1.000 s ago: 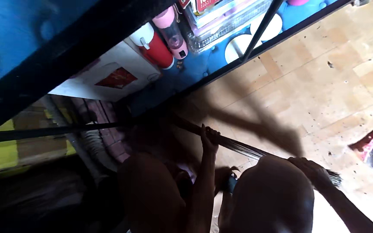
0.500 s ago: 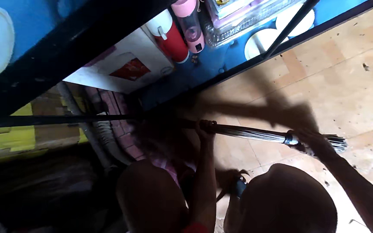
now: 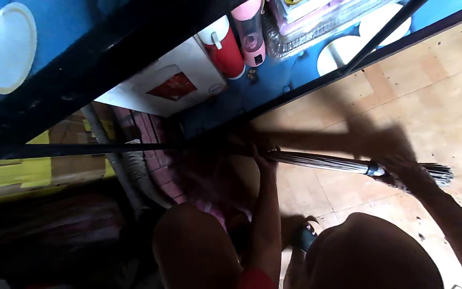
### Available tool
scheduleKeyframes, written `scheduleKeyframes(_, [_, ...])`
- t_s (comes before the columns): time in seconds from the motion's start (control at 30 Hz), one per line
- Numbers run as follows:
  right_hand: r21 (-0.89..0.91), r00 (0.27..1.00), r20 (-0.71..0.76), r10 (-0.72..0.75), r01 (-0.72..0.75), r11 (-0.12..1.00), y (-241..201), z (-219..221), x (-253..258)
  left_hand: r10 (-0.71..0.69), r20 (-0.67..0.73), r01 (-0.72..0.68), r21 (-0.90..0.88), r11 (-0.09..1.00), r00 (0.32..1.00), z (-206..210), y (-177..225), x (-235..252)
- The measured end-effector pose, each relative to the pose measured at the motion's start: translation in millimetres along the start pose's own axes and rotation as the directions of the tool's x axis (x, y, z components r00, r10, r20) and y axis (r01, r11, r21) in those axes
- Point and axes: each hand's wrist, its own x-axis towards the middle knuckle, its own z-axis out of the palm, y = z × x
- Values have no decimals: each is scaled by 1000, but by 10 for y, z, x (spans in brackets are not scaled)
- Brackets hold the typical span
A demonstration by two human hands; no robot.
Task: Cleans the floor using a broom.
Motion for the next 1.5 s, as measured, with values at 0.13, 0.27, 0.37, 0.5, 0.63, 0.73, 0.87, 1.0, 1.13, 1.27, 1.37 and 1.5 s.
scheduleKeyframes(0.13, [-7, 999, 40, 29, -29, 1000, 56, -109, 20, -8, -66, 6, -37, 999, 998, 1, -58, -88])
scheduleKeyframes(0.27, [17, 1000, 15, 8, -8, 1000, 97, -190, 37, -18, -122, 16, -19, 1000, 992, 106, -88, -76])
scheduleKeyframes(0.37, [51, 998, 44, 36, -39, 998, 2, -230, 95, -26, -150, 35, 60, 998, 988, 209, -16, -1])
scheduleKeyframes(0.5, [96, 991, 107, 82, -92, 991, -155, -200, 189, -50, -145, 70, 137, 988, 988, 333, 145, 160])
scheduleKeyframes(0.63, [123, 994, 81, 75, -84, 989, -361, -180, 259, -26, -197, 64, 190, 980, 980, 423, 271, 289])
scheduleKeyframes(0.73, [152, 996, 75, 56, -67, 986, -534, -149, 337, 41, -257, 36, 288, 957, 966, 465, 435, 324])
scheduleKeyframes(0.87, [207, 959, 265, 102, -160, 965, -881, -152, 561, 142, -282, 26, 519, 855, 949, 539, 792, 265])
scheduleKeyframes(1.0, [261, 962, 256, 90, -158, 952, -1108, 102, 724, 289, -241, -53, 677, 734, 927, 391, 1084, 376])
scheduleKeyframes(1.13, [285, 966, 228, 123, -188, 940, -1392, 56, 1039, 412, -204, -63, 834, 548, 888, 405, 1206, 75])
scheduleKeyframes(1.27, [315, 889, 349, 297, -410, 856, -1601, -165, 1514, 501, 264, -295, 955, -18, 824, 563, 1093, -492])
scheduleKeyframes(1.37, [393, 843, 354, 405, -527, 754, -1763, -233, 1568, 367, 702, -516, 704, -488, 610, 910, 1100, -1011])
scheduleKeyframes(1.5, [495, 827, 405, 390, -557, 667, -2032, -229, 1297, 290, 941, -692, 327, -644, 176, 1671, 1416, -1518])
